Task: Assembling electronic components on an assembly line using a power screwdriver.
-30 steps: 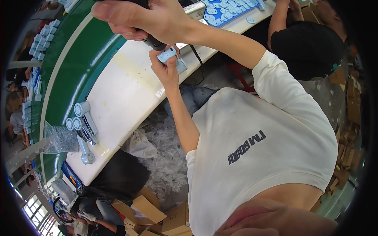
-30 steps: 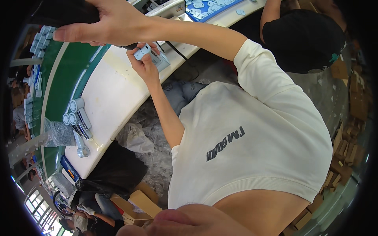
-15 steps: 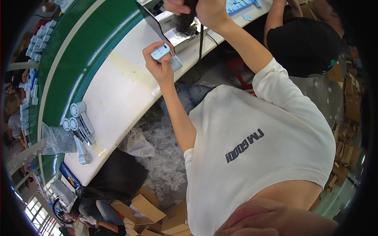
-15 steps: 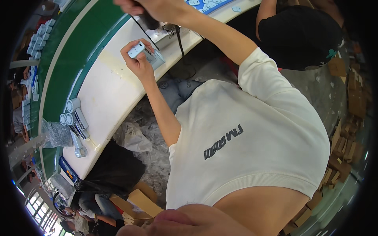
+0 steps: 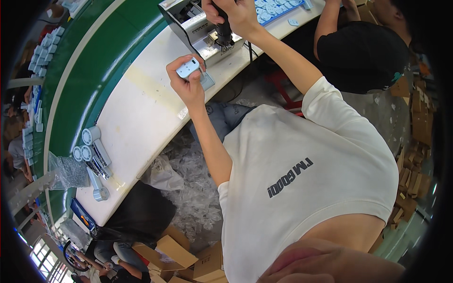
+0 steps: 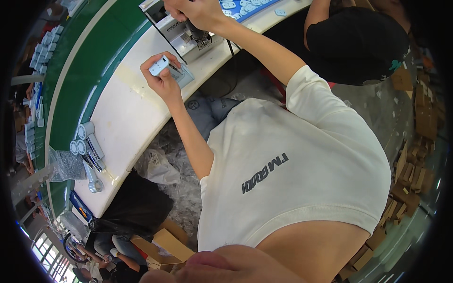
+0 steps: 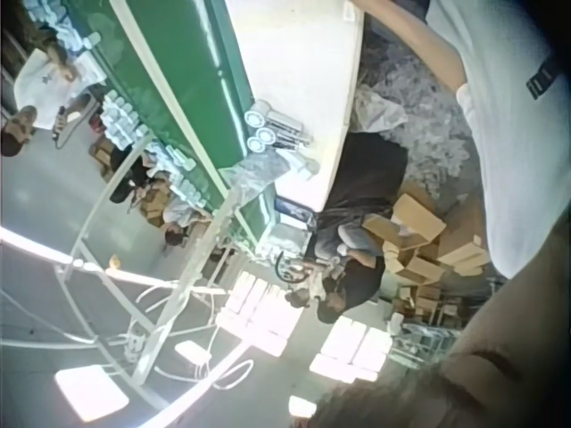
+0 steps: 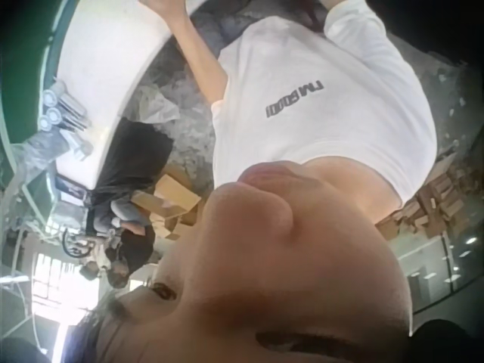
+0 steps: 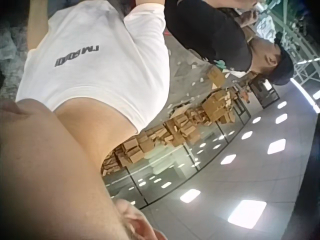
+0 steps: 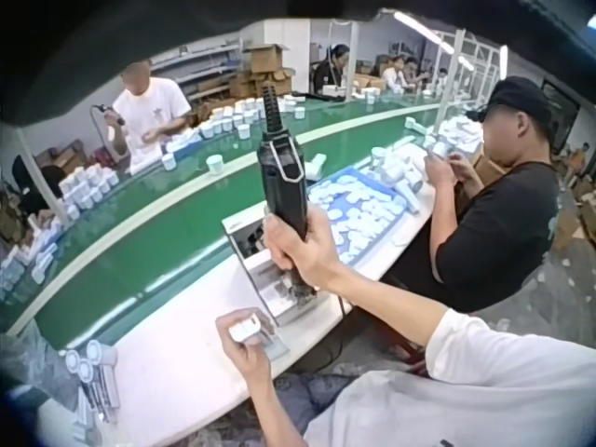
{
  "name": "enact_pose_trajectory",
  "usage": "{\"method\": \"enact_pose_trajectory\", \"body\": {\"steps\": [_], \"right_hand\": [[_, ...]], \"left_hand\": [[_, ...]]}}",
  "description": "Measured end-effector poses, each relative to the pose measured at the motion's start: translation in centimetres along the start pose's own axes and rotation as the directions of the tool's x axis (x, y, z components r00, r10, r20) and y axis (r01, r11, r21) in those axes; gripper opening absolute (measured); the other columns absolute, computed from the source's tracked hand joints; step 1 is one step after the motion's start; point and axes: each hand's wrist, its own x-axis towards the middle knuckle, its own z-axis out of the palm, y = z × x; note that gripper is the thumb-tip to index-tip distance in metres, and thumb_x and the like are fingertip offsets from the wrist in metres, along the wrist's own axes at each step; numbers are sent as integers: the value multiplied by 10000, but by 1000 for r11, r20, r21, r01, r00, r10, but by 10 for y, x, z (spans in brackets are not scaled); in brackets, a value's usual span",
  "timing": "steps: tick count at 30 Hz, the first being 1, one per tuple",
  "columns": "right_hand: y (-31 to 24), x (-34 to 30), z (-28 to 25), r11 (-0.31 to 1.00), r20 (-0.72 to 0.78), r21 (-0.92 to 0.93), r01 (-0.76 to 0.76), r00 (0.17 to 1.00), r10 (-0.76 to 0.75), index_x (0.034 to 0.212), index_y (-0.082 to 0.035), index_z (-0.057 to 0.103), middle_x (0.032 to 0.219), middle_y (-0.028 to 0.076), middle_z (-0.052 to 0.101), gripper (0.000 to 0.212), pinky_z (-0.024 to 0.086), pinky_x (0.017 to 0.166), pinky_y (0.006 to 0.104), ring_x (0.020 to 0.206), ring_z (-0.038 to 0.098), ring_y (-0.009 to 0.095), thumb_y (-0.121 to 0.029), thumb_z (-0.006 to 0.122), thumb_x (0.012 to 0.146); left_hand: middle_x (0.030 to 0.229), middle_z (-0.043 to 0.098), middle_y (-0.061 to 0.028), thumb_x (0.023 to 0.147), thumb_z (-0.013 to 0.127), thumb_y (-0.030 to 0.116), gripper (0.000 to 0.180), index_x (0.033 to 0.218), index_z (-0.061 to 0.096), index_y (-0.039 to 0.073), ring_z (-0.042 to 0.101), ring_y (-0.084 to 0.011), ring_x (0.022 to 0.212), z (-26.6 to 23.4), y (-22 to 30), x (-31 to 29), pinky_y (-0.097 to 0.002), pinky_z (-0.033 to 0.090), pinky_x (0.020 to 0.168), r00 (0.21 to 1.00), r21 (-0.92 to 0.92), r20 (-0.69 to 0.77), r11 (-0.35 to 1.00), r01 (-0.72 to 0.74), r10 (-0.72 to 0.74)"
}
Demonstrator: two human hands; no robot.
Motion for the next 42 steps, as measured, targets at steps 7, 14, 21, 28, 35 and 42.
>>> {"method": "enact_pose_trajectory", "body": {"steps": [7,14,21,28,35,42], "right_hand": [[0,3,-4,998,-37,-24,-51,998,50,756,-20,502,520,1,461,296,307,399,215,418,412,66,-247,548,941],[-25,-2,-3,995,25,87,-50,999,48,760,-41,481,558,23,456,385,346,418,234,414,421,93,-366,481,966],[-83,28,59,975,187,221,-30,982,-13,675,-29,506,526,23,479,474,339,384,211,406,444,67,-434,549,919],[-74,31,91,961,302,271,-52,953,-34,718,-71,519,538,-36,465,401,332,384,208,426,442,43,-427,615,875],[-62,26,94,959,313,284,1,945,-94,728,-66,528,568,-33,475,347,328,408,202,466,446,36,-362,620,882],[-53,26,92,958,323,273,87,930,-176,746,-63,527,581,-33,478,316,313,438,215,500,442,41,-330,630,881]], "left_hand": [[779,586,-124,835,616,510,536,1054,438,54,551,-162,634,2,2,1,-251,440,581,1000,40,9,999,-12,12],[751,571,-130,822,591,557,578,1053,421,56,544,-174,607,1,-1,1,-264,450,571,999,89,27,996,-20,18],[760,563,-150,808,603,564,600,1053,409,51,552,-189,616,-2,-1,0,-269,449,572,1000,72,10,997,0,-1],[777,574,-155,800,624,557,626,1082,394,48,562,-200,626,-2,-4,-2,-279,454,573,1000,46,-2,999,22,-22],[808,573,-135,797,637,549,641,1105,396,42,567,-201,630,-1,-3,-2,-284,458,578,999,26,4,999,32,-32],[804,612,-79,787,694,498,585,995,397,38,569,-124,672,-1,-3,-5,-231,448,626,998,-40,-31,998,57,-58]]}}
